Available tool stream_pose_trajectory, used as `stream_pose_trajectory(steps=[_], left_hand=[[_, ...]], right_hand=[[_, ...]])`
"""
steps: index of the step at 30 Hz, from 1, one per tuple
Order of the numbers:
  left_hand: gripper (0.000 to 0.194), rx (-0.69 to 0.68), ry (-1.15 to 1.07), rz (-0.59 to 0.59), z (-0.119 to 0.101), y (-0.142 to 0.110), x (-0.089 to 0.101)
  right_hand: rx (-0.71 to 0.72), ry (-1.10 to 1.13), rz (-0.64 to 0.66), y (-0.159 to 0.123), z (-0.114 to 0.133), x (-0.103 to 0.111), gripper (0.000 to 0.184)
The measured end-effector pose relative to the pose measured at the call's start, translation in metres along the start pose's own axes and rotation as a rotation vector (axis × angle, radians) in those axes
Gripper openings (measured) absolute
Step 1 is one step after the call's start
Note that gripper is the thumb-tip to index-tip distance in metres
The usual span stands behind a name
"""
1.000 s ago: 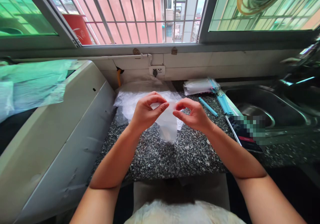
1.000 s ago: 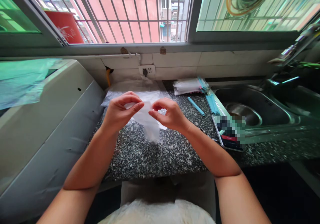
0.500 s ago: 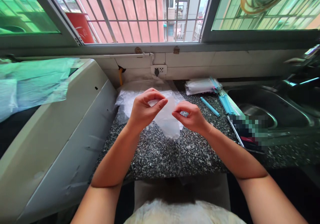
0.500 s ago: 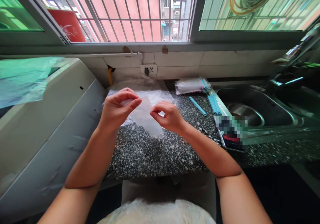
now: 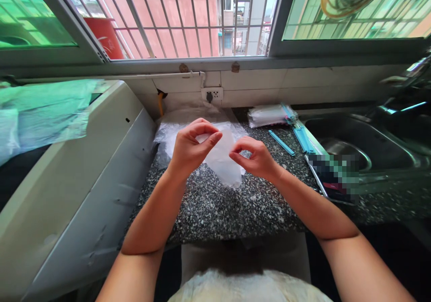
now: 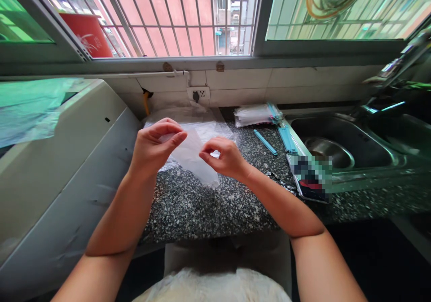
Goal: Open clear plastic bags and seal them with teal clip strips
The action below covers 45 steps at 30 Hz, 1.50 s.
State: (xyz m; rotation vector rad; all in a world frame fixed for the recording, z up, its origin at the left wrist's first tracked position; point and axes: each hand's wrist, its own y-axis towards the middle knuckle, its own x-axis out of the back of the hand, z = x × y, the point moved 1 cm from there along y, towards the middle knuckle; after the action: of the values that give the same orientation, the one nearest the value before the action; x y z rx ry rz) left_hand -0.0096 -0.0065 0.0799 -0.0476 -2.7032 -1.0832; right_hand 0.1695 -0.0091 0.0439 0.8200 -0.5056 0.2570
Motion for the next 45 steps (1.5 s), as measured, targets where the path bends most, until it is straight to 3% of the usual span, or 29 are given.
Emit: stream_pose_trajectory(steps=[11, 24, 32, 45], left_hand=[[0.013, 0.008, 0.026, -0.078, 0.0, 0.002, 0.011], [0.011, 0.013, 0.061, -0.077, -0.001, 0.004, 0.014], [0.009, 0.045, 0.067, -0.112, 0.002, 0.006, 0.017], [0.012, 0.045, 0.091, -0.123, 0.003, 0.007, 0.025]], right_hand=[[-0.019, -0.037, 0.09, -0.003, -0.009, -0.007, 0.015], [-0.007, -0.042, 0.086, -0.003, -0.012, -0.011, 0.016], [-0.065, -0.029, 0.173, -0.005, -0.019, -0.016, 0.018], [-0.061, -0.027, 0.158, -0.008, -0.029, -0.023, 0.019]])
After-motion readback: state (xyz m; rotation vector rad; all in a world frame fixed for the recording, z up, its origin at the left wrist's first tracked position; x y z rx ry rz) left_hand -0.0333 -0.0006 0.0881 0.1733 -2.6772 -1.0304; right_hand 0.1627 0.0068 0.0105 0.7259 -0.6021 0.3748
